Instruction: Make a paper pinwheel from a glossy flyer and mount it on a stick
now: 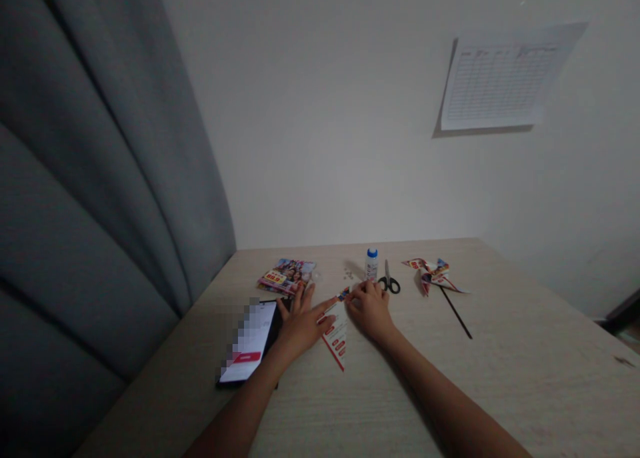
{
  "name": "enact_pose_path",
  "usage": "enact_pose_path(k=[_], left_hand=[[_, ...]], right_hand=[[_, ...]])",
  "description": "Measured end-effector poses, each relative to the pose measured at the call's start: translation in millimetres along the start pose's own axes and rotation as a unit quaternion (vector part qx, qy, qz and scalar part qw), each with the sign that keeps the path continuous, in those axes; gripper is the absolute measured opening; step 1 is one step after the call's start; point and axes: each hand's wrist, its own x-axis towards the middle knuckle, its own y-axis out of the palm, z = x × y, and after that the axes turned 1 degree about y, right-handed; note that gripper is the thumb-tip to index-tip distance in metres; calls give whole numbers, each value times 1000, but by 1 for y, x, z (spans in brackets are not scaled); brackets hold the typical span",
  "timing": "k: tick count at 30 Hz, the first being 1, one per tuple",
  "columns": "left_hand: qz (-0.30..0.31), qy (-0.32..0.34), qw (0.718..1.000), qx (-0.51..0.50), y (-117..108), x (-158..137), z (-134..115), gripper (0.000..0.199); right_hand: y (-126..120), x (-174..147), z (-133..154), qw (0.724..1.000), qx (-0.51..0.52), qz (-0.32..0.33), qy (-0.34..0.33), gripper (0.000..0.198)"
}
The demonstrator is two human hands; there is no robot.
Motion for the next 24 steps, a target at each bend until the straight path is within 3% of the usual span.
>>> enact_pose_path(k=[24], left_hand=[[-8, -7, 1000, 3, 2, 2, 1, 47]], right_hand=[[-11, -12, -4, 988, 74, 96, -93, 6]])
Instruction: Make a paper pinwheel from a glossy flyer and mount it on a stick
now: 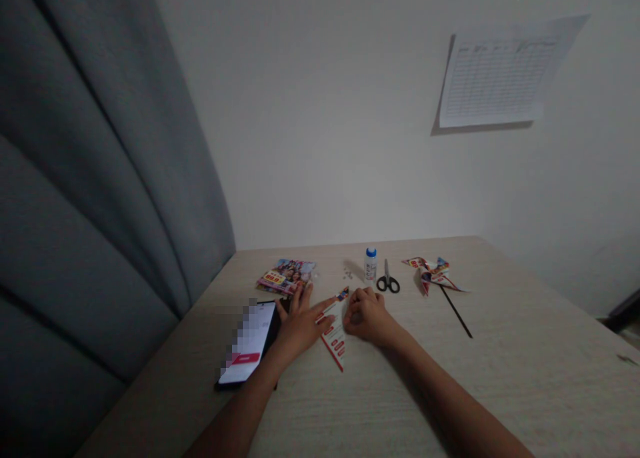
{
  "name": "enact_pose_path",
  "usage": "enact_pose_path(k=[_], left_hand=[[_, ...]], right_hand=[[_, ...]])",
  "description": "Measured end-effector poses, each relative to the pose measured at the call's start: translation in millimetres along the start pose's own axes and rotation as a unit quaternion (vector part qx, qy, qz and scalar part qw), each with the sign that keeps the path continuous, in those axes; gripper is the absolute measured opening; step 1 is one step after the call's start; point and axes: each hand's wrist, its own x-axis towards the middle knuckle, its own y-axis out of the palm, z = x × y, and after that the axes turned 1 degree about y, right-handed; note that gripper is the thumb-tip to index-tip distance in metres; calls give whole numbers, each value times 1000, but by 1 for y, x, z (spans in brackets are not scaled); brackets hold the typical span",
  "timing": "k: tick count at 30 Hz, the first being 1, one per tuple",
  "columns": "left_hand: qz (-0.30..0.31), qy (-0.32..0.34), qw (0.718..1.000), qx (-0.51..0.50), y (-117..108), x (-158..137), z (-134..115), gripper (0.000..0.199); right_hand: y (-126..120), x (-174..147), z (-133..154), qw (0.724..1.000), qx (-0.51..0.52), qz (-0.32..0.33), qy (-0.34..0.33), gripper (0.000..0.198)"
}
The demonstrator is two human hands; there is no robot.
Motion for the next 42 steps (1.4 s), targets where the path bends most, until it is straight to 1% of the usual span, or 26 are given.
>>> enact_pose_path(k=[8, 12, 16, 21, 24, 28, 30, 34, 36, 39, 42], left_hand=[[-66, -4, 997, 35, 0, 4, -7, 46], [-62, 4, 997, 37, 1, 5, -7, 45], [-54, -6, 998, 31, -1, 3, -8, 46], [-43, -18, 998, 37, -3, 2, -10, 47], [-54, -14, 998, 37, -1, 2, -9, 46], [-62, -11, 998, 26, 3, 3, -7, 46], [-63, -9, 998, 29, 4, 4, -7, 46], [-84, -7, 996, 32, 2, 5, -8, 51], [-100, -3, 995, 31, 1, 5, -9, 53], [-113, 5, 993, 27, 0, 4, -10, 46], [-120, 11, 992, 26, 3, 3, -11, 39]], right_hand=[[1, 7, 0, 997, -67, -43, -1, 15], [3, 9, -1, 997, -64, -44, -11, 15], [1, 8, -1, 998, -52, -36, -16, 14], [-3, 6, -2, 999, -20, -13, -24, 12], [-8, 4, -2, 1000, -2, 11, -25, 10], [-18, 2, 3, 998, 9, 61, -24, 11], [-20, 1, 5, 997, 7, 67, -21, 10], [-16, 1, 3, 998, -3, 49, -26, 9], [-11, 2, 0, 999, -16, 28, -28, 8], [-3, 5, -3, 999, -40, -20, -18, 9], [1, 8, -3, 997, -59, -45, -19, 10]])
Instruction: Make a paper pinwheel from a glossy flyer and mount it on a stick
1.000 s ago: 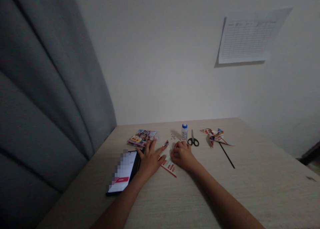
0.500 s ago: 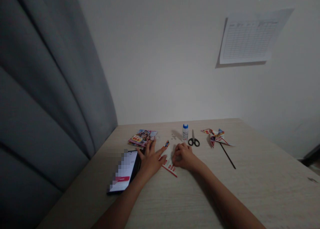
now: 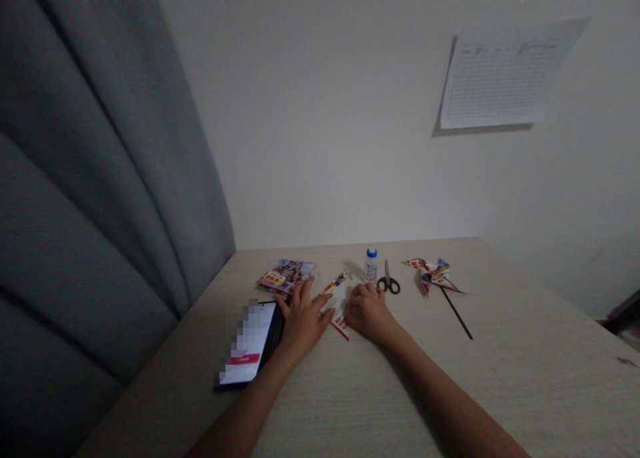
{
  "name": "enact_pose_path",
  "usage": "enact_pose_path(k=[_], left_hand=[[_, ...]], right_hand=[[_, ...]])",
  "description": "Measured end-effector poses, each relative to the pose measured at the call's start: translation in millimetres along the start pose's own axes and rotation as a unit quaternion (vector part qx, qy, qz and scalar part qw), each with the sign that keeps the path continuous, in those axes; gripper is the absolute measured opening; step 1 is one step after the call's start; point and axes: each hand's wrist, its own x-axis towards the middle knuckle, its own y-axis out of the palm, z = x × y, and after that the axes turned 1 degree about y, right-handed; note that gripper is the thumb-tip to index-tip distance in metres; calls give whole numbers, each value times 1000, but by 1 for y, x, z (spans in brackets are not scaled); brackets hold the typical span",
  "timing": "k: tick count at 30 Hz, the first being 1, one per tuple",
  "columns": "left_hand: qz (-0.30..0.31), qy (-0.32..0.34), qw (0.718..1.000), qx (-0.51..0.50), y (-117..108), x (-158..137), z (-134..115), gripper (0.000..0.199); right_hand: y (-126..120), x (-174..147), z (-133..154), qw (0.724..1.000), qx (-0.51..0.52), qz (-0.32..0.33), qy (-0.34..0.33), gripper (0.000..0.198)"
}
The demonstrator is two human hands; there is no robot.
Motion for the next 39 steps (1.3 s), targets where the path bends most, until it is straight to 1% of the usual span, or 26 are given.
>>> enact_pose_path(k=[2, 6, 11, 16, 19, 22, 31, 36, 39], left_hand=[[2, -3, 1000, 0, 2, -1, 1, 36], [14, -22, 1000, -6, 7, -1, 3, 38], [15, -32, 999, -19, 8, 0, 5, 38], [26, -43, 998, -26, 8, 2, 5, 40], [27, -46, 998, -24, 9, 2, 6, 40], [24, -44, 999, -20, 9, 2, 6, 40], [33, -48, 998, -21, 4, 1, 5, 41], [37, -51, 998, -22, 3, 2, 4, 41], [42, -53, 998, -18, 2, 2, 4, 42]], right_hand=[[1, 1, 1, 1000, -8, -10, -1, 10], [1, 2, -1, 1000, -13, -10, -7, 11], [-1, 1, -3, 999, 18, 29, -21, 11], [-9, -3, 0, 996, 54, 53, -37, 9], [-14, -3, 2, 993, 71, 84, -40, 6], [-15, -3, 0, 990, 83, 108, -44, 8], [-12, -5, -4, 985, 100, 131, -55, 12], [-12, -8, -3, 980, 116, 145, -75, 13], [-12, -8, -3, 979, 117, 151, -73, 15]])
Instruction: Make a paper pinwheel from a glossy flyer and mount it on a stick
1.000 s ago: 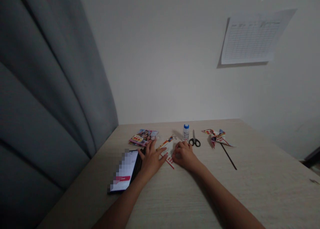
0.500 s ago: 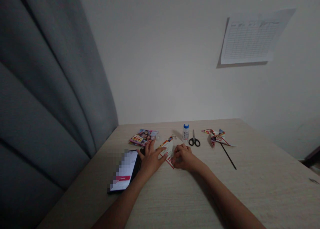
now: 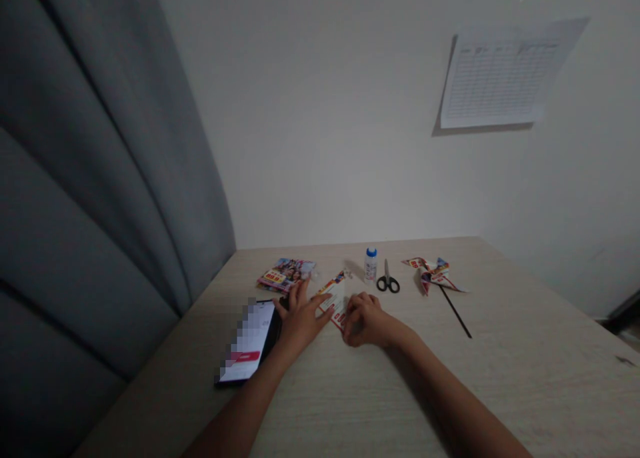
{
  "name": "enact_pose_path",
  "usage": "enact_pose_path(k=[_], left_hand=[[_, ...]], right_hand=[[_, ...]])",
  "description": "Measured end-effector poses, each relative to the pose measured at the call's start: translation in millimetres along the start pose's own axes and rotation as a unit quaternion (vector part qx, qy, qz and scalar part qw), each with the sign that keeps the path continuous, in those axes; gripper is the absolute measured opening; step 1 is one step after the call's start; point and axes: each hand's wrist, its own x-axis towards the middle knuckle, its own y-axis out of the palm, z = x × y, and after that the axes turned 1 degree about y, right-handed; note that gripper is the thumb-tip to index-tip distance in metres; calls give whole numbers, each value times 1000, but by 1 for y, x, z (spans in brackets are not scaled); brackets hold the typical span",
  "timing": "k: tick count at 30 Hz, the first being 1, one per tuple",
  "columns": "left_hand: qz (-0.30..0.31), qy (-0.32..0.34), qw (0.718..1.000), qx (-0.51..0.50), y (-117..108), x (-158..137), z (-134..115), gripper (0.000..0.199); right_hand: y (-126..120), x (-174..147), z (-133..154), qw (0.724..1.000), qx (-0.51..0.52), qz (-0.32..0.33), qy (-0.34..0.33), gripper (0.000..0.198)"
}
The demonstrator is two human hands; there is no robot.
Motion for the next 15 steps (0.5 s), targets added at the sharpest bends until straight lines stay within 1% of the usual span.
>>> enact_pose_path(k=[3, 6, 8, 11, 12, 15], left_hand=[[4, -2, 1000, -3, 0, 0, 0, 41], [6, -3, 1000, -11, 0, 0, 1, 42], [6, -2, 1000, -15, 0, 0, 1, 41], [11, -3, 1000, -15, -2, -1, 0, 41], [13, -4, 1000, -13, -2, -1, 0, 41], [19, -8, 1000, -2, -5, -1, -1, 42]], right_hand=[[0, 0, -3, 1000, 15, -5, -2, 14], [1, 0, -9, 999, 36, -38, 6, 11], [2, 0, -13, 997, 40, -66, 17, 13], [2, 0, -17, 994, 29, -102, 41, 25], [3, 0, -17, 993, 20, -107, 49, 26], [4, 2, -17, 992, -10, -101, 72, 19]])
